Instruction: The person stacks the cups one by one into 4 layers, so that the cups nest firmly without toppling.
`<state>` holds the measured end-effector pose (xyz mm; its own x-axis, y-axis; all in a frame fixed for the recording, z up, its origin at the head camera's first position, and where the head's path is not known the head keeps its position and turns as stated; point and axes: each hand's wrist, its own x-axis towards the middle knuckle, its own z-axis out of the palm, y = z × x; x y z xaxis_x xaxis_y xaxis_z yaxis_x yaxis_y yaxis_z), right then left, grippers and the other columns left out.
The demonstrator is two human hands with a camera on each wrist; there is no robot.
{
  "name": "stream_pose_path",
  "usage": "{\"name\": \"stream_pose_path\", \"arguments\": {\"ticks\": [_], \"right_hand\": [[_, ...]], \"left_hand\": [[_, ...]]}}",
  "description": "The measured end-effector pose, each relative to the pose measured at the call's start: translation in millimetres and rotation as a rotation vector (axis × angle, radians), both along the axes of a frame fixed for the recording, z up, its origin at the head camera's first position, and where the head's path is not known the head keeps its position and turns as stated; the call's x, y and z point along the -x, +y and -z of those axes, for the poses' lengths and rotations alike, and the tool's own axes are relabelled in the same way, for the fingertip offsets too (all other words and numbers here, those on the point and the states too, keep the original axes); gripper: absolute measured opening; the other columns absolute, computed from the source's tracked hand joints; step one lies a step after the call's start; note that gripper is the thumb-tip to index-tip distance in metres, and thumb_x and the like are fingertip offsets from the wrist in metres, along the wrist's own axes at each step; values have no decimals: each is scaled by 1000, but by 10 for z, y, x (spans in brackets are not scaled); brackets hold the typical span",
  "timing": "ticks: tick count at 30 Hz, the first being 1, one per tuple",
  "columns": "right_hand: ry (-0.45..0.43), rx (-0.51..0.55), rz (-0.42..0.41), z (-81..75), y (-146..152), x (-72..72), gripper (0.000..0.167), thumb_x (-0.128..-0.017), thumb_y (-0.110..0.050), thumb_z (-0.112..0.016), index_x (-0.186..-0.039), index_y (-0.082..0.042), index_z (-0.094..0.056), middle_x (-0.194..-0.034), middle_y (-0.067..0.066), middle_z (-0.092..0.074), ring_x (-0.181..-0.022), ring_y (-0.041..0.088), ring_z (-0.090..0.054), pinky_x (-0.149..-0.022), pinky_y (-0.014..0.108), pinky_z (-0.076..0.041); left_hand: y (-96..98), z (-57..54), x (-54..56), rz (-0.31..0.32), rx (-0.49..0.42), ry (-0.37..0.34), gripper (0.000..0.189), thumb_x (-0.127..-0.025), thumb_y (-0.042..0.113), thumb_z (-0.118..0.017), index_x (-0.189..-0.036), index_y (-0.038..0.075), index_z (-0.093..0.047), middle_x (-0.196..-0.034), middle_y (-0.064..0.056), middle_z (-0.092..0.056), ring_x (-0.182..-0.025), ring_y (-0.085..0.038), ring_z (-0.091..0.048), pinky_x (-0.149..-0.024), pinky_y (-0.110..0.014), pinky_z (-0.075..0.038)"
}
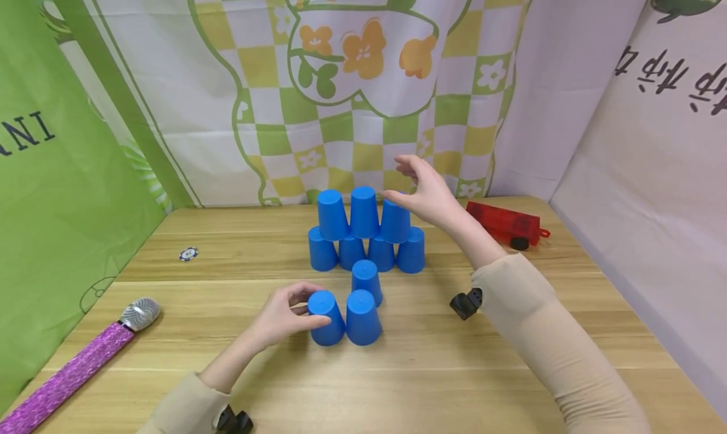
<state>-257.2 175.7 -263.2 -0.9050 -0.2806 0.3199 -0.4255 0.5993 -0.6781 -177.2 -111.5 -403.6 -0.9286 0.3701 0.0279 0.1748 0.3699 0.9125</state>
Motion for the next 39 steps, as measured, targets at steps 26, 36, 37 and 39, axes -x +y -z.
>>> {"name": "stream_pose_path", "arguments": {"ticks": [26,36,37,39], "right_hand": [[-182,44,-96,992,193,-653,70,-84,-19,-71,-137,7,-34,-137,28,-45,-127,44,-43,-106,58,-35],[-215,50,-167,1205,18,-774,54,-83,-17,-72,-126,4,-48,-125,24,-57,-116,38,-55,-98,50,-47],[-216,56,-168,1221,-7,-787,53,-83,-17,-72,-126,4,-49,-124,23,-57,-114,37,-56,-97,50,-48],[-214,70,-166,1252,-57,-807,52,-82,-18,-73,-124,4,-51,-123,22,-59,-113,36,-58,-96,47,-49]], "left_hand": [[12,-1,-22,0,-18,3,45,-75,21,-80,-113,6,-61,-114,-11,-65,-110,-30,-62,-93,-42,-52],[7,13,-11,0,-15,10,44,-75,22,-80,-112,7,-62,-114,-10,-65,-109,-30,-62,-93,-42,-53],[5,10,-12,0,-15,9,44,-75,23,-80,-112,8,-62,-113,-10,-65,-109,-30,-63,-93,-41,-53],[4,7,-11,0,-14,9,44,-75,24,-80,-112,9,-62,-113,-9,-65,-109,-29,-63,-93,-41,-53]]}}
